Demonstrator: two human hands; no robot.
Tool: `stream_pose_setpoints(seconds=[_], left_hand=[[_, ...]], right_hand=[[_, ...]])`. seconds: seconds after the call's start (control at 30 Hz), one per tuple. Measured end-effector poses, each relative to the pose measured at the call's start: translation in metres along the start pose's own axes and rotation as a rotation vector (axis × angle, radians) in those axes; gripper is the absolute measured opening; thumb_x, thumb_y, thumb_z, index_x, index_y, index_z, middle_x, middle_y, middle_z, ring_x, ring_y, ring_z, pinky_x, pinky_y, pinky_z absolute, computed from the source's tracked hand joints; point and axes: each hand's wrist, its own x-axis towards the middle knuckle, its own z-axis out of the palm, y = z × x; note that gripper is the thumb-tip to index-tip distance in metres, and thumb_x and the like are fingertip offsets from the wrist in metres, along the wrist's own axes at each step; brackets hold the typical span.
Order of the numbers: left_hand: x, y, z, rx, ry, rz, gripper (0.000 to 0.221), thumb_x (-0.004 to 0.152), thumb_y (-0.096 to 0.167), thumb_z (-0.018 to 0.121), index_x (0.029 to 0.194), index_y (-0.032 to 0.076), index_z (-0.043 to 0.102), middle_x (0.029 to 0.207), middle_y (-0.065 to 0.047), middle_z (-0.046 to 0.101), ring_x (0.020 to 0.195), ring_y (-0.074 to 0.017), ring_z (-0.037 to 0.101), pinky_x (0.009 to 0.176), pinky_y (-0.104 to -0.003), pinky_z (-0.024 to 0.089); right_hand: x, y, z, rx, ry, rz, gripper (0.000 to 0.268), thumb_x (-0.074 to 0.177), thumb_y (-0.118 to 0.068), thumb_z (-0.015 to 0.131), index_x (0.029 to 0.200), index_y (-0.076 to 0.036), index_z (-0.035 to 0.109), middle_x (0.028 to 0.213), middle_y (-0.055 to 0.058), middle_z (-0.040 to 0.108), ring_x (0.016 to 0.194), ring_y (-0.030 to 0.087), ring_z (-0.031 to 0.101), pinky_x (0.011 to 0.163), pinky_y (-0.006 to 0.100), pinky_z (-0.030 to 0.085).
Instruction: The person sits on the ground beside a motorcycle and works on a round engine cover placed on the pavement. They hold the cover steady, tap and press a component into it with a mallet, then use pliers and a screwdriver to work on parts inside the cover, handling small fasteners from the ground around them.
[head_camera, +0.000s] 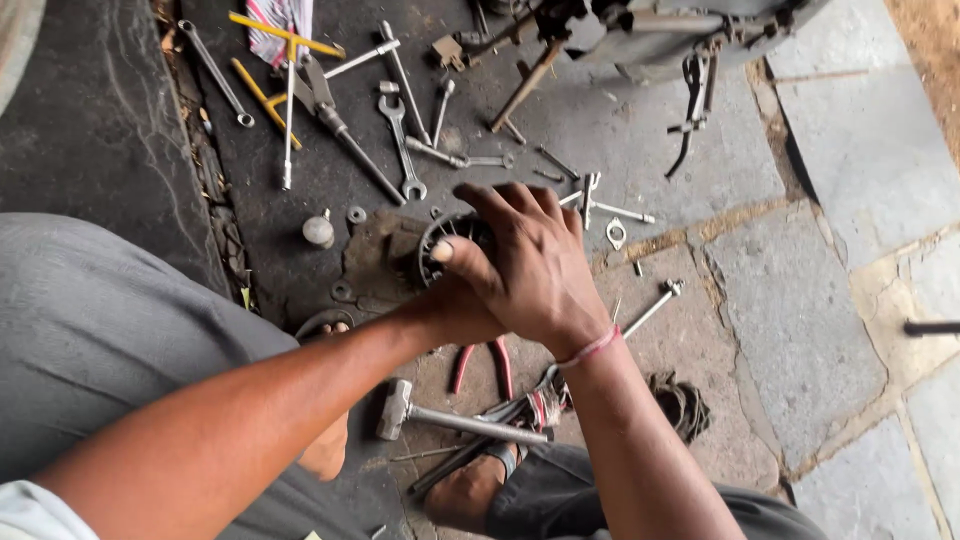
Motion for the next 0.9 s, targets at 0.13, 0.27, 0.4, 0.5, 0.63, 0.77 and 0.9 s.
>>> stream_pose_setpoints(seconds=[0.13,0.27,0.4,0.5,0.63,0.77,0.9], left_hand=[[-0.006,-0.005,0.006,0.009,0.069,0.038,0.050,0.093,0.025,0.071,0.131,-0.002,0.054,0.129,-0.020,0.060,0.121,-0.0295,0.060,0.105,-0.043,0.049],[0.001,0.012,-0.007,-0.052,0.073,0.004,0.036,0.086,0.025,0.075,0.111,0.000,0.066,0.106,-0.015,0.071,0.099,-0.0251,0.070,0.088,-0.040,0.056],[0.000,0.010,-0.008,-0.030,0.070,-0.098,0.030,0.079,0.028,0.082,0.089,0.001,0.073,0.079,-0.010,0.072,0.072,-0.0209,0.073,0.069,-0.037,0.058],[0.005,0.003,-0.013,-0.021,0.092,-0.066,0.032,0.077,0.029,0.086,0.085,0.001,0.072,0.070,-0.007,0.067,0.064,-0.0201,0.068,0.062,-0.036,0.055],[0.010,0.018,-0.028,-0.161,-0.096,-0.054,0.039,0.072,0.033,0.088,0.087,0.002,0.070,0.074,-0.005,0.069,0.070,-0.0170,0.067,0.066,-0.033,0.056],[0.016,0.022,-0.035,-0.171,-0.208,-0.114,0.039,0.071,0.037,0.089,0.081,0.005,0.071,0.076,-0.004,0.072,0.072,-0.0135,0.068,0.069,-0.030,0.057],[0.005,0.023,-0.018,0.175,0.086,0.301,0.034,0.070,0.034,0.089,0.080,0.009,0.069,0.079,-0.008,0.070,0.076,-0.0203,0.067,0.070,-0.033,0.055]], right_hand=[[-0.002,-0.003,-0.001,-0.016,0.067,-0.041,0.086,0.089,-0.078,0.044,0.139,-0.010,0.064,0.119,0.011,0.069,0.117,0.032,0.055,0.100,0.051,0.040],[-0.013,0.022,0.020,0.681,0.260,0.004,0.054,0.106,-0.045,0.063,0.140,-0.003,0.061,0.132,0.009,0.066,0.124,0.023,0.061,0.108,0.042,0.047],[-0.059,0.086,0.094,1.122,1.040,0.366,0.026,0.104,-0.023,0.060,0.112,0.001,0.058,0.098,0.005,0.062,0.092,0.016,0.058,0.082,0.035,0.047],[-0.128,0.160,0.234,0.829,1.003,0.806,0.014,0.099,-0.014,0.054,0.095,0.000,0.055,0.073,-0.001,0.048,0.060,0.013,0.040,0.054,0.031,0.036],[-0.195,0.153,0.341,0.000,-0.227,0.710,0.035,0.080,-0.027,0.072,0.107,-0.005,0.066,0.106,0.026,0.069,0.096,0.045,0.066,0.079,0.052,0.055],[-0.163,0.096,0.319,-0.089,-0.594,0.274,0.044,0.075,-0.017,0.070,0.119,-0.017,0.063,0.120,0.018,0.064,0.114,0.041,0.060,0.089,0.055,0.050],[-0.186,0.136,0.404,-0.070,-0.778,0.257,0.033,0.092,-0.024,0.060,0.122,-0.009,0.061,0.119,0.018,0.068,0.112,0.038,0.066,0.091,0.054,0.055]])
